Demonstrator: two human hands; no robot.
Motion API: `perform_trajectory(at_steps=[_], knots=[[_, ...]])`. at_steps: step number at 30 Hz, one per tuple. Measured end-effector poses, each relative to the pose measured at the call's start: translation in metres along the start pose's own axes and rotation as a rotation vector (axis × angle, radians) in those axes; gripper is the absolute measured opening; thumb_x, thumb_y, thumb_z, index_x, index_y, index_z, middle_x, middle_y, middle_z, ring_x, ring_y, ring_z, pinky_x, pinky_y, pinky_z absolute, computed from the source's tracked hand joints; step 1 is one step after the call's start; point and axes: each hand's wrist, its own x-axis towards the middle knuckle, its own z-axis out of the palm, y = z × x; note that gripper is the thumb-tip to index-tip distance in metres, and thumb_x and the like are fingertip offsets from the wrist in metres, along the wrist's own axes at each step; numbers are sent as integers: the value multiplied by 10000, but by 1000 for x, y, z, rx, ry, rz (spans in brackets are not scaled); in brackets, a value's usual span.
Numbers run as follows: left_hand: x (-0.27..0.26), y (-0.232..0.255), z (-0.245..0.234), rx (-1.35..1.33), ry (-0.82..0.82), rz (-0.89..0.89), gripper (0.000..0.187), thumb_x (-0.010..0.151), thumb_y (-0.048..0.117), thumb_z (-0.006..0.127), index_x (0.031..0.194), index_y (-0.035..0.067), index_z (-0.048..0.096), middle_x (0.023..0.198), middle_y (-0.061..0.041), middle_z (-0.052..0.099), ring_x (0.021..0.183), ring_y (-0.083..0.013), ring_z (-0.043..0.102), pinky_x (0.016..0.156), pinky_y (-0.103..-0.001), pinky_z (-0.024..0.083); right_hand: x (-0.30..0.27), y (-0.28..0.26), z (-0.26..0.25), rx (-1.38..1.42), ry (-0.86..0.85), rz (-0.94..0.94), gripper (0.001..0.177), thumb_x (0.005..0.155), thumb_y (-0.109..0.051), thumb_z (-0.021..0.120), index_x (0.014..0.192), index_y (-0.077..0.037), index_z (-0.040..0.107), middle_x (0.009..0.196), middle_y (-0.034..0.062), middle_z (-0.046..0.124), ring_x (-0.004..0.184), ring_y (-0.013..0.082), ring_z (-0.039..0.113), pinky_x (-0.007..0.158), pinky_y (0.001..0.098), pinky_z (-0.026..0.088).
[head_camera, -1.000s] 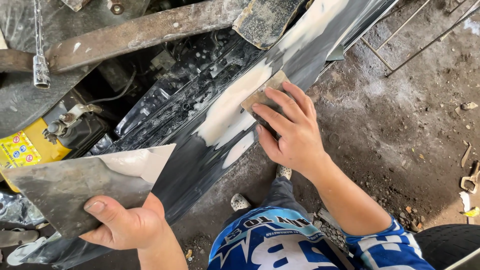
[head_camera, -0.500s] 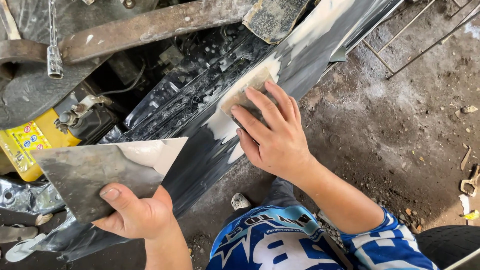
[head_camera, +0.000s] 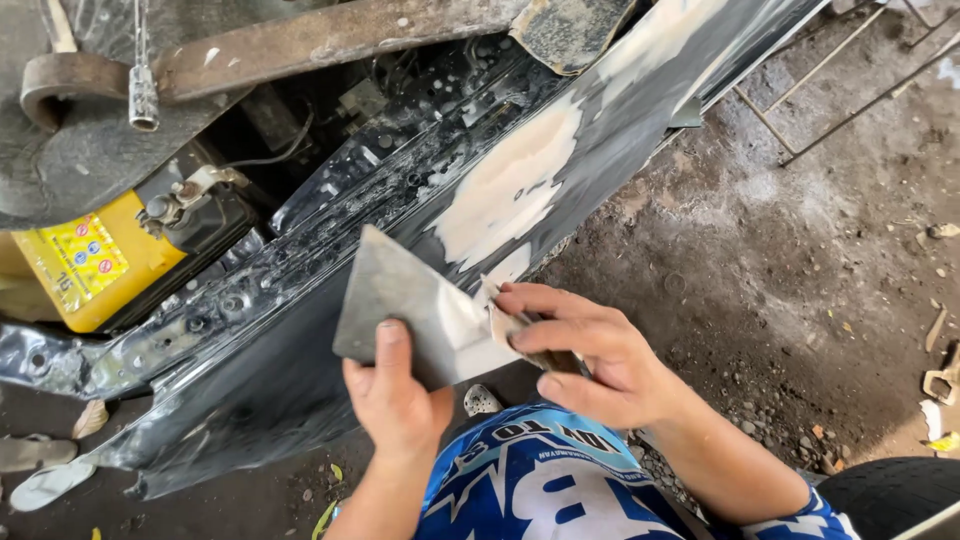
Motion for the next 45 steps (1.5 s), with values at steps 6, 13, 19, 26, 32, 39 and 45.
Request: perform_trajectory(at_steps=[6, 13, 19, 26, 32, 39, 45], knots=[[7, 9, 13, -131, -70, 107, 259, 1003, 87, 666, 1237, -10, 614, 1158, -100, 691, 1028, -210, 696, 944, -408, 590, -5, 2, -1, -541, 81, 88, 396, 848, -95, 743, 1237, -44, 694, 1422, 188, 614, 1421, 432, 553, 1192, 493, 452], [3, -19, 4, 288, -95, 383, 136, 1091, 76, 629, 1098, -56, 659, 995, -42, 665, 854, -91, 589, 768, -233, 486, 6, 1, 35, -812, 274, -129, 418, 816, -138, 798, 1220, -95, 699, 1416, 186, 563, 1391, 450, 501, 1167, 555, 440], [22, 4, -3, 524, -22, 699, 284, 1111, 135, 608, 1321, -11, 487, 1286, -75, 582, 1122, -168, 588, 997, -334, 509, -1, 32, 30, -884, 186, -53, 428, 794, -135, 800, 1217, -146, 732, 1384, 145, 592, 1373, 429, 499, 1143, 563, 420], [67, 29, -20, 294, -85, 876, 403, 1164, 190, 628, 1517, 80, 466, 1521, -112, 530, 1348, -243, 528, 1175, -400, 447, 30, 47, -77, -1100, 361, -55, 458, 871, -130, 782, 1317, -74, 693, 1446, 102, 590, 1430, 393, 487, 1220, 533, 418], [62, 36, -9, 343, -16, 820, 384, 1144, 201, 643, 1469, 39, 519, 1486, -134, 562, 1332, -263, 550, 1180, -421, 451, 62, 37, -93, -1184, 292, -134, 426, 889, -137, 801, 1302, -94, 705, 1454, 112, 576, 1410, 400, 476, 1147, 544, 436], [34, 51, 35, 467, -11, 713, 533, 1180, 343, 641, 1552, 48, 398, 1606, -144, 492, 1442, -272, 515, 1231, -421, 499, 59, 45, -92, -1217, 263, -101, 431, 867, -133, 794, 1290, -93, 720, 1454, 115, 558, 1417, 407, 461, 1124, 559, 439], [40, 48, 47, 549, 184, 536, 766, 1000, 506, 656, 1463, 95, 206, 1334, -306, 572, 1132, -334, 678, 1013, -393, 659, 36, 100, -88, -1130, 373, -164, 411, 868, -125, 803, 1269, -103, 718, 1455, 123, 552, 1441, 426, 440, 1194, 572, 426]])
